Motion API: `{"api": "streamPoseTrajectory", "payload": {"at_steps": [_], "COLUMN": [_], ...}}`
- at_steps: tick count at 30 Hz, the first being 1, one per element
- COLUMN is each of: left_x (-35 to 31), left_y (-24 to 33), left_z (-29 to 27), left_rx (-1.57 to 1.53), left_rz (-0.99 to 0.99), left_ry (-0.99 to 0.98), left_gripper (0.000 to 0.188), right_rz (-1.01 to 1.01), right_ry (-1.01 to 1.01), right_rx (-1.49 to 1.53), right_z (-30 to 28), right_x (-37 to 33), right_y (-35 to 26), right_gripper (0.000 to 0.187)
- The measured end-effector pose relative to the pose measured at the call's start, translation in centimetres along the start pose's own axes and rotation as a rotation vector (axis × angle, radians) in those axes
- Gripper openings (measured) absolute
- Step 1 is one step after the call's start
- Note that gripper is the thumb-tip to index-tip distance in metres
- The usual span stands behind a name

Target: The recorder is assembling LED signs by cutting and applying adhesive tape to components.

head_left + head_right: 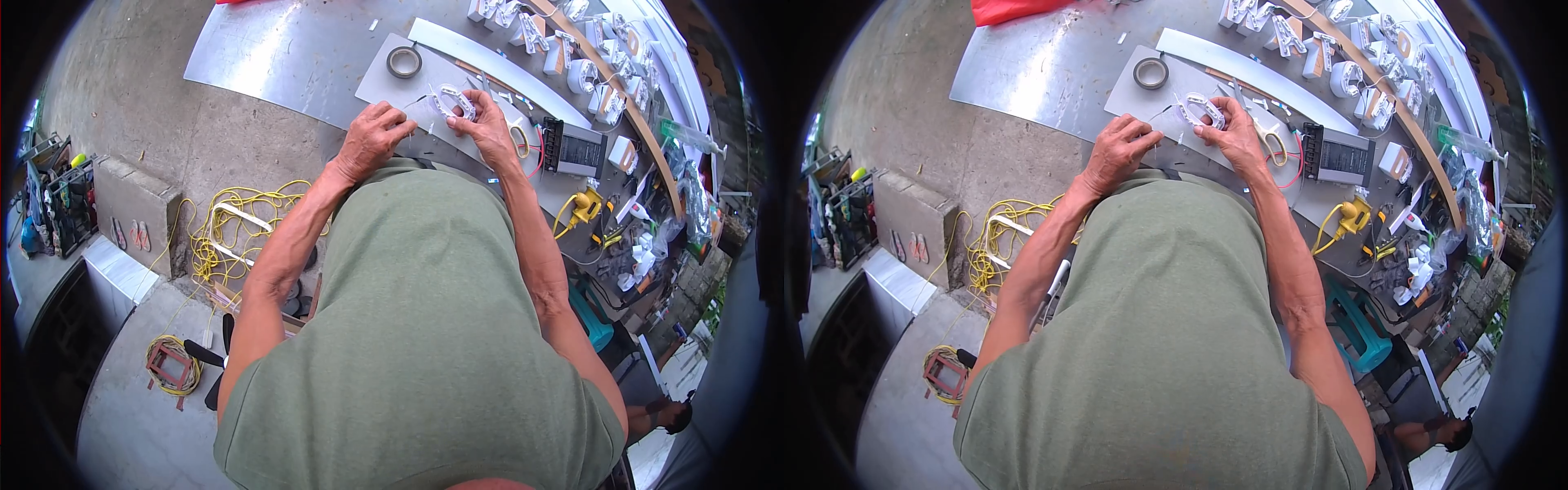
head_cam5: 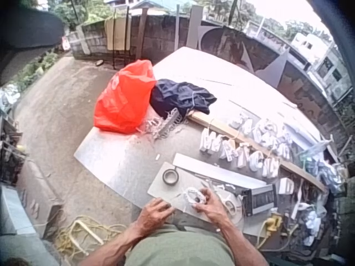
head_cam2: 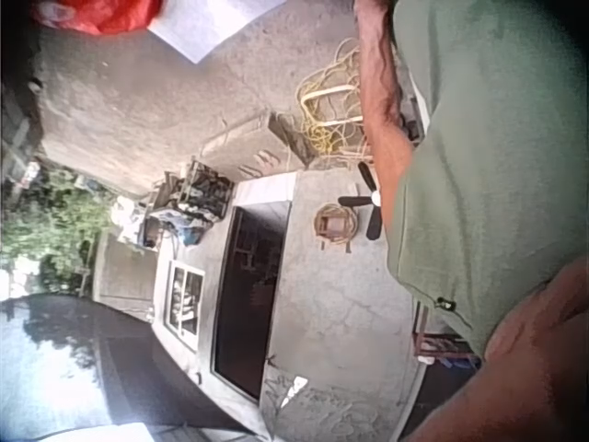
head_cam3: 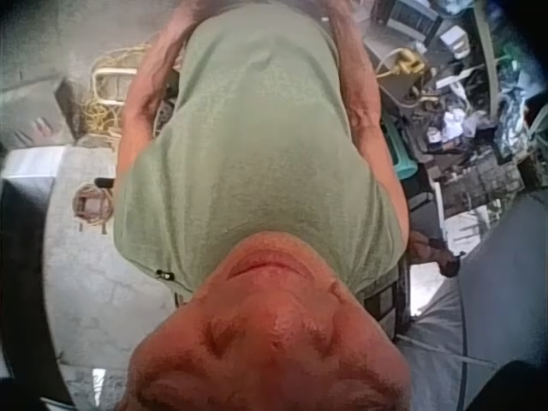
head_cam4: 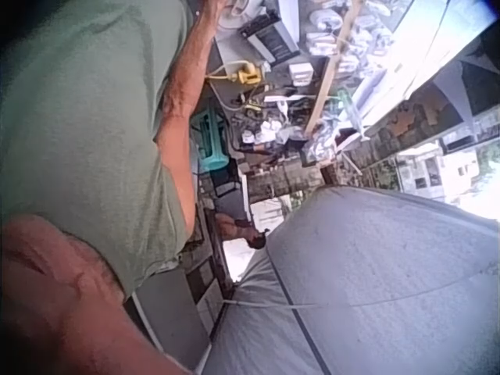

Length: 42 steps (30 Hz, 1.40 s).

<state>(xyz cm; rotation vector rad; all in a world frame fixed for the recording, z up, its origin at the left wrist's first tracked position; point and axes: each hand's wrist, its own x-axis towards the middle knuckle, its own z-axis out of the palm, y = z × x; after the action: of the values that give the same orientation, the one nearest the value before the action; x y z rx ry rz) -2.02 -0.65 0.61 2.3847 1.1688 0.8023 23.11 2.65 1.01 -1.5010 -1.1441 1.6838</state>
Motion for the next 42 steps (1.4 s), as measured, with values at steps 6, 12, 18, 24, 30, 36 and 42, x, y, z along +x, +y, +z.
{"api": "streamPoseTrajectory", "payload": {"at_steps": [6, 12, 18, 24, 30, 36, 42], "left_x": [1.3, 2.5, 3.0, 2.8, 2.6, 2.5, 2.6], "left_y": [0.2, 0.1, 0.6, 1.2, 1.4, 1.0, 1.0], "left_z": [-0.9, -1.3, -0.4, -0.1, 0.2, 1.0, 1.4], "left_rx": [-0.325, -1.082, -1.157, -1.158, -1.111, -1.128, -1.13], "left_rz": [-0.354, -0.902, -0.975, -1.076, -1.074, -1.104, -1.035], "left_ry": [0.267, 0.226, 0.23, 0.1, 0.06, 0.03, -0.039], "left_gripper": [0.013, 0.023, 0.025, 0.023, 0.023, 0.023, 0.023], "right_rz": [-0.08, -0.019, 0.041, 0.008, -0.271, -0.482, -0.655], "right_ry": [-0.005, -0.049, -0.086, -0.058, -0.017, 0.03, -0.131], "right_rx": [0.006, 0.142, 0.16, -0.253, -0.721, -0.894, -0.867], "right_z": [-0.1, 0.6, 0.7, 0.8, 0.1, -0.6, -0.1], "right_x": [-0.5, -1.5, -1.9, -2.3, -2.4, -2.7, -1.0], "right_y": [-0.5, -0.8, 0.4, 0.6, 0.0, -0.5, -2.9], "right_gripper": [0.049, 0.036, 0.028, 0.022, 0.025, 0.031, 0.032]}}
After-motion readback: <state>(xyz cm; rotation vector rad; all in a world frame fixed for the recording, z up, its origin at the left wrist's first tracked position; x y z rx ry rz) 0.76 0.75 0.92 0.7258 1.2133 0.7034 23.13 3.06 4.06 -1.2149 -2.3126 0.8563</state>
